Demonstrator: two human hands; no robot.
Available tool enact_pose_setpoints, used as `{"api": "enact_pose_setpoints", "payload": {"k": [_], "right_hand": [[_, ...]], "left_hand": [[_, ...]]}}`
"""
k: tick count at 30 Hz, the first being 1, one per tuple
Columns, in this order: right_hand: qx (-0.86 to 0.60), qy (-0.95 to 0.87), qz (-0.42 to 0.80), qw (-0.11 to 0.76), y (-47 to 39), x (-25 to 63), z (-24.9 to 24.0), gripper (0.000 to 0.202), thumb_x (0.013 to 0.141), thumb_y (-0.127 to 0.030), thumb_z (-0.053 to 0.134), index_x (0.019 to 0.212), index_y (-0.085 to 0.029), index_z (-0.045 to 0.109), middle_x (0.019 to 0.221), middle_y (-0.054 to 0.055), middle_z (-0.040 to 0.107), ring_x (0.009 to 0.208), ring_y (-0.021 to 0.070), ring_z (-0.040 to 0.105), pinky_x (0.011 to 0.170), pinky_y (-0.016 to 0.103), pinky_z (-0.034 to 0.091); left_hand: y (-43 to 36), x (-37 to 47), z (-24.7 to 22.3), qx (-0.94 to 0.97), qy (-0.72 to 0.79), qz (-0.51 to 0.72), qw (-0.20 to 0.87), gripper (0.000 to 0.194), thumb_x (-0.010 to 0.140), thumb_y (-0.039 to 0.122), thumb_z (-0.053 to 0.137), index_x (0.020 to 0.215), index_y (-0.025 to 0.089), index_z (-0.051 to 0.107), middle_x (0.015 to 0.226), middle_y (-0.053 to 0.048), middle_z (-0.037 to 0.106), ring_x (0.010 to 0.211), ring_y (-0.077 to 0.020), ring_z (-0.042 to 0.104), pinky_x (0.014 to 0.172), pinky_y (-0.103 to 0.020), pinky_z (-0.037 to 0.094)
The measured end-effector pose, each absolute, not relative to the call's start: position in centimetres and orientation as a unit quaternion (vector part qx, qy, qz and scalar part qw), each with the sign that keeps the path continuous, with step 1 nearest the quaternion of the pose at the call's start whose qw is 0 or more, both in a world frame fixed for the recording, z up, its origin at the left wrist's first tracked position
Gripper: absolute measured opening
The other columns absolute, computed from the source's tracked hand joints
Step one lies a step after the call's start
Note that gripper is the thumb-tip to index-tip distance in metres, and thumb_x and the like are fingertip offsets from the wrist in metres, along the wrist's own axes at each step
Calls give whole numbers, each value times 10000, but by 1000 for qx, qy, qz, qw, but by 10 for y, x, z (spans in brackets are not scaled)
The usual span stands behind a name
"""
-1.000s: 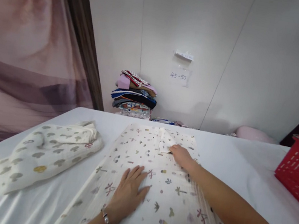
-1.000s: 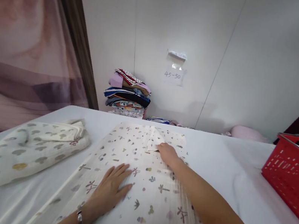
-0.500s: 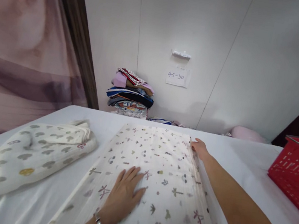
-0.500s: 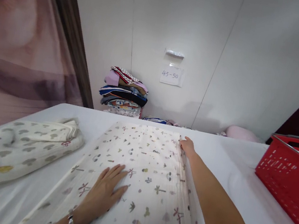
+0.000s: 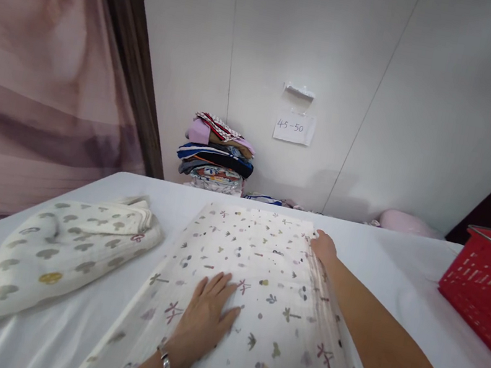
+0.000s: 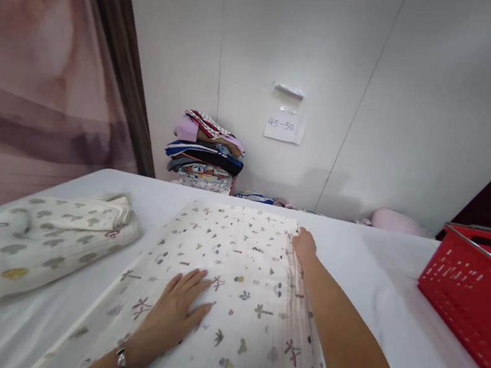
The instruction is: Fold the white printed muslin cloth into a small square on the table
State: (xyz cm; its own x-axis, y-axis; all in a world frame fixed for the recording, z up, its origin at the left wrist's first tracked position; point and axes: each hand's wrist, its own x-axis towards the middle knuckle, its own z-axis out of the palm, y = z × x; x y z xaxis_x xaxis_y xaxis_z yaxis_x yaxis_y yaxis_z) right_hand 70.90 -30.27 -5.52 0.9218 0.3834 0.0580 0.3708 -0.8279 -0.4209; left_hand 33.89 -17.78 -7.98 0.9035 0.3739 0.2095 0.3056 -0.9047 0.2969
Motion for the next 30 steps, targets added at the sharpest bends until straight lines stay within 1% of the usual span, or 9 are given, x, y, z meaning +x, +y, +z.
{"api": "enact_pose_setpoints", "payload": {"k": [4, 8, 13, 17, 19, 23, 26, 28, 30], "right_hand": [[-963, -215, 11, 164, -313, 689, -52, 509, 817, -243, 437, 1310, -118, 421, 1204, 168, 533, 1067, 260, 536, 826, 327, 427], [-962, -244, 21, 125, -333, 658, -50, 535, 832, -267, 423, 1343, -123, 357, 1186, 171, 532, 1057, 264, 533, 811, 333, 419], [-955, -275, 33, 109, -365, 615, -47, 568, 850, -276, 398, 1382, -124, 271, 1205, 173, 524, 1066, 268, 522, 813, 329, 398], [-953, -281, 35, 106, -390, 583, -43, 575, 853, -282, 394, 1390, -130, 256, 1159, 159, 565, 1010, 259, 554, 768, 313, 402], [-953, -283, 36, 103, -401, 569, -42, 573, 858, -285, 392, 1393, -138, 249, 1112, 150, 595, 970, 254, 573, 739, 307, 402], [-952, -287, 43, 94, -420, 547, -42, 582, 865, -278, 392, 1408, -157, 217, 994, 126, 639, 885, 236, 600, 689, 288, 390], [-953, -285, 46, 87, -431, 535, -42, 580, 869, -252, 381, 1414, -164, 205, 948, 121, 646, 843, 231, 606, 669, 285, 383], [-955, -282, 44, 86, -435, 529, -42, 557, 876, -236, 357, 1410, -164, 218, 980, 130, 639, 852, 232, 602, 675, 289, 383], [-956, -277, 42, 87, -437, 525, -41, 537, 885, -244, 335, 1405, -156, 234, 1002, 139, 633, 864, 236, 599, 681, 294, 384]], "left_hand": [[-180, 339, -76, 964, 176, 131, 149, 449, 878, 468, 373, 1265, 261, 469, 1411, -33, 381, 1331, -216, 250, 1104, -462, 138], [-185, 339, -68, 965, 173, 112, 162, 463, 871, 472, 389, 1272, 252, 462, 1418, -41, 371, 1336, -223, 236, 1099, -462, 139], [-186, 339, -62, 963, 184, 100, 168, 473, 869, 457, 397, 1278, 227, 459, 1424, -60, 359, 1340, -222, 229, 1098, -461, 130], [-183, 341, -53, 960, 188, 70, 194, 479, 841, 450, 447, 1262, 223, 480, 1428, -60, 351, 1344, -218, 229, 1099, -453, 128], [-181, 341, -43, 954, 204, 44, 217, 477, 834, 461, 447, 1242, 221, 502, 1418, -63, 367, 1335, -215, 258, 1096, -428, 163], [-174, 325, -18, 941, 231, 6, 246, 524, 827, 535, 393, 1236, 230, 511, 1395, -60, 405, 1279, -218, 369, 1034, -350, 309], [-163, 293, -13, 953, 239, 4, 185, 521, 818, 528, 404, 1224, 222, 520, 1385, -72, 418, 1294, -242, 338, 1057, -406, 256], [-154, 266, -22, 955, 270, 18, 123, 480, 826, 475, 412, 1210, 211, 529, 1385, -87, 415, 1315, -261, 293, 1068, -473, 195], [-148, 236, -34, 949, 302, 29, 87, 476, 827, 436, 414, 1226, 197, 515, 1395, -90, 400, 1317, -269, 284, 1066, -497, 186]]}}
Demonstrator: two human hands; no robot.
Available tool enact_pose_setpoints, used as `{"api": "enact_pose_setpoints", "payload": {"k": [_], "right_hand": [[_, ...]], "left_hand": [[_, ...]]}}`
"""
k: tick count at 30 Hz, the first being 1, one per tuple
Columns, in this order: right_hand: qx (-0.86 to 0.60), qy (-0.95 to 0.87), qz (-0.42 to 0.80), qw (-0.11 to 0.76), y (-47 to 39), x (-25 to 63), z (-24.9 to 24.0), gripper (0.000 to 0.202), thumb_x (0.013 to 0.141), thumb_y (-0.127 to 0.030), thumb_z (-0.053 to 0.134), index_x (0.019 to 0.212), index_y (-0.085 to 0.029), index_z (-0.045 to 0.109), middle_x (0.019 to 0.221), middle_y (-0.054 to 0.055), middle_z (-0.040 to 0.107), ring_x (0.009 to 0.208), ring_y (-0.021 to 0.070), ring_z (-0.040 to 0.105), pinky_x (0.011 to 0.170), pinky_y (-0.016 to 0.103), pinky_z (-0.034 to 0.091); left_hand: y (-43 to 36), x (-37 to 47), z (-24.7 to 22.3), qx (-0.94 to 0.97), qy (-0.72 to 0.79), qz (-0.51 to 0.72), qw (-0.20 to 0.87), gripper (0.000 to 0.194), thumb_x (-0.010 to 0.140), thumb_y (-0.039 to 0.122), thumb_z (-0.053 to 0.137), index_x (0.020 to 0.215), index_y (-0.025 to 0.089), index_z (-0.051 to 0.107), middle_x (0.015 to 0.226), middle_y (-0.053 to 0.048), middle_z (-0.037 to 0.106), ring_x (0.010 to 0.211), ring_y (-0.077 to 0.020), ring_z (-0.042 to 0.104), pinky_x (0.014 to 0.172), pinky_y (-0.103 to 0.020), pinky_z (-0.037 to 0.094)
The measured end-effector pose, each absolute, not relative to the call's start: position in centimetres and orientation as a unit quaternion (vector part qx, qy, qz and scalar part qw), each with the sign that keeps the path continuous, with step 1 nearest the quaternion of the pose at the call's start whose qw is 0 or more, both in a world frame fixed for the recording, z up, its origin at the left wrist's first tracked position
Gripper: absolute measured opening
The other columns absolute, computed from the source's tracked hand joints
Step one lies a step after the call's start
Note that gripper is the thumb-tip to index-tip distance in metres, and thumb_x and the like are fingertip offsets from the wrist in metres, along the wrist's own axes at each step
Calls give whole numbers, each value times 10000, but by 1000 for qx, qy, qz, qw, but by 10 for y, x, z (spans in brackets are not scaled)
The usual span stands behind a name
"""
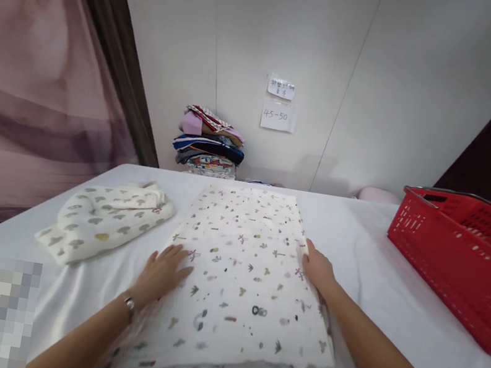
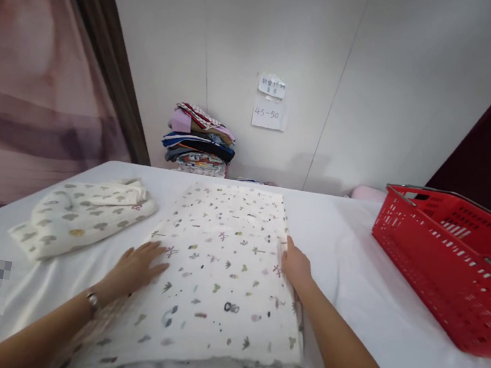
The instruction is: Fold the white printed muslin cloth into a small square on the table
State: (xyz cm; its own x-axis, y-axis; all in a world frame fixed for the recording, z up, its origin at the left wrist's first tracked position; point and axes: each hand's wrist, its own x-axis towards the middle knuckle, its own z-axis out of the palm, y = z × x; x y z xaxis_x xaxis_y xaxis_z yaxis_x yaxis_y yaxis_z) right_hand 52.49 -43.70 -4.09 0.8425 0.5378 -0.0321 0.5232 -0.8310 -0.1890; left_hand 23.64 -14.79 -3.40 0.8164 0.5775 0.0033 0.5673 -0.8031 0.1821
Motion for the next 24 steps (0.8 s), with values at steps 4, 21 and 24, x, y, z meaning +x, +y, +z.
{"api": "enact_pose_setpoints", "payload": {"k": [4, 21, 24], "right_hand": [[-957, -270, 51, 89, -445, 515, -39, 564, 888, -314, 339, 1414, -151, 215, 947, 130, 651, 843, 244, 605, 658, 293, 385], [-932, -267, 126, 209, -533, 423, -41, 656, 830, -359, 421, 1426, -188, 207, 638, -1, 591, 621, 178, 541, 557, 243, 323], [-933, -272, 116, 207, -538, 420, -41, 614, 827, -290, 410, 1413, -195, 256, 662, 4, 607, 623, 170, 533, 571, 241, 320]], "left_hand": [[-151, 185, -49, 935, 337, 74, 85, 565, 836, 470, 368, 1269, 123, 474, 1398, -122, 386, 1282, -259, 349, 1059, -409, 275], [-203, 129, -29, 860, 491, 43, 133, 651, 811, 571, 329, 1300, 146, 399, 1175, -149, 530, 1039, -287, 556, 870, -409, 443], [-203, 130, -25, 870, 477, 41, 121, 633, 822, 545, 333, 1294, 130, 408, 1163, -161, 536, 1037, -294, 553, 878, -411, 437]]}}
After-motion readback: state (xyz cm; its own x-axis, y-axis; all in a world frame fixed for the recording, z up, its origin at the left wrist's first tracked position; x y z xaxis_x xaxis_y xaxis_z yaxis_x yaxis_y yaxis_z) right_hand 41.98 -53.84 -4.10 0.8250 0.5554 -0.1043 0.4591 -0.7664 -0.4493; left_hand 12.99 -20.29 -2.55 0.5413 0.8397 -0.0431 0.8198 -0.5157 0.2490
